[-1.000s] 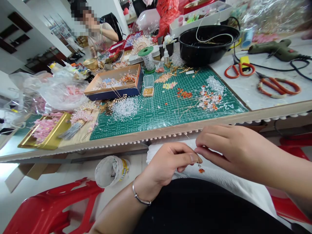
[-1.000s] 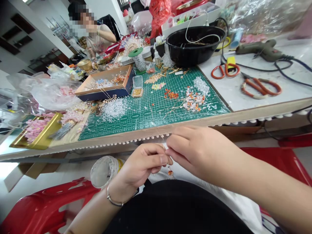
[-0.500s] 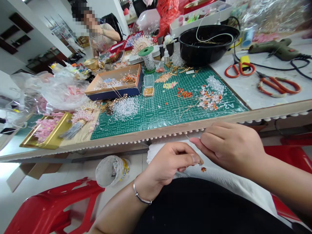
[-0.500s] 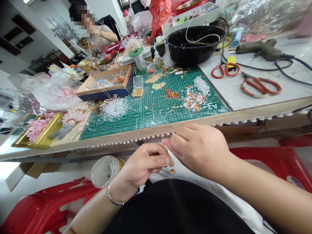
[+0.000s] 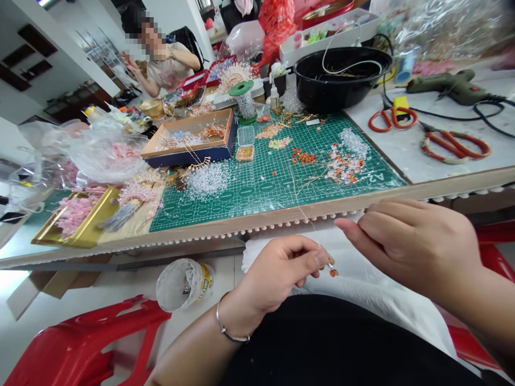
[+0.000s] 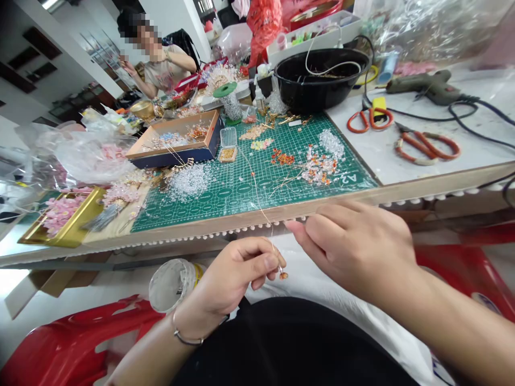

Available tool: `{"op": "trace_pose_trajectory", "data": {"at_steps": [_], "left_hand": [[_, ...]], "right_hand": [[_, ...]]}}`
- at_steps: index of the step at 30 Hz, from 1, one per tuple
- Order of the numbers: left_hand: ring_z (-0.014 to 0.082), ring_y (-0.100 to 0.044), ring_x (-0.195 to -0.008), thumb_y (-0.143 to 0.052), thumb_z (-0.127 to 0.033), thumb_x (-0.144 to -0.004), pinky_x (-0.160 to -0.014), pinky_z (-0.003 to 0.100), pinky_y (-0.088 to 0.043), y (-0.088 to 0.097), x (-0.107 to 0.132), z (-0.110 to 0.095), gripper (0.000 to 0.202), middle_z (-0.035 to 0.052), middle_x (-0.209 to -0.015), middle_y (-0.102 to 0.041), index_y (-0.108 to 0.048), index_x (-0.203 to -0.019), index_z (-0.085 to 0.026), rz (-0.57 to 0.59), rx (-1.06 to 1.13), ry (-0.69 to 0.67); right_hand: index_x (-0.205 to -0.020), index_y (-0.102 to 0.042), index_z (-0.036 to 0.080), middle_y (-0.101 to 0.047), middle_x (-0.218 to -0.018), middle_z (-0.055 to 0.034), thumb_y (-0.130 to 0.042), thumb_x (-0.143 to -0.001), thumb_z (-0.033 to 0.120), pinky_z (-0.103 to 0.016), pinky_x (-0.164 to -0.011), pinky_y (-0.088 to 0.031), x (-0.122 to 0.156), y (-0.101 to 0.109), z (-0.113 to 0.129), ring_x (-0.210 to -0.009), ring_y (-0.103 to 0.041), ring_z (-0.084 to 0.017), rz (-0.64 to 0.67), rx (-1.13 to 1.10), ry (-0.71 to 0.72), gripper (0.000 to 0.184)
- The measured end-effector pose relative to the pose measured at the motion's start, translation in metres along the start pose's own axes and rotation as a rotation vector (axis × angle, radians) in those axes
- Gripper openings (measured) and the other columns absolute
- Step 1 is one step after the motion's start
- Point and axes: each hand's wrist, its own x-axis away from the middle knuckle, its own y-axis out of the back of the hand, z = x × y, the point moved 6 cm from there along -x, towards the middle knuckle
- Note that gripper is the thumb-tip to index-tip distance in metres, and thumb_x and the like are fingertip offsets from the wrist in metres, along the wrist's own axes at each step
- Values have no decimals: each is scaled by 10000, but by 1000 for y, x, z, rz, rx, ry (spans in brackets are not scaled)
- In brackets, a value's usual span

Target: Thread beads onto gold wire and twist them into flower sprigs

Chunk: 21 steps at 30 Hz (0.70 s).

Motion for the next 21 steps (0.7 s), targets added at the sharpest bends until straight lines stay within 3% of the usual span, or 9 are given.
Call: {"op": "trace_pose_trajectory", "data": {"at_steps": [11,21], "left_hand": [[72,-484,-577,-808,-422,-787,-499,210,-358,1,4,-3,291,25,-791,-683,-736,-861,-149,31,-67,-4],[49,-456,-528,-845,-337,-734,-479,192,-334,-5,3,-3,259,2,-724,-661,-690,-823,-149,53,19,20]], "right_hand": [[-552,-472,224,-458,-521,14,-549,-1015,412,-318,-502,-282,19,18,-2,-488,-433,-147,68,-7,-131,506],[-559,-508,220,-453,-524,17,-581,-999,388,-340,-504,-280,20,23,-1,-466,-436,-143,81,-63,-124,477]]}}
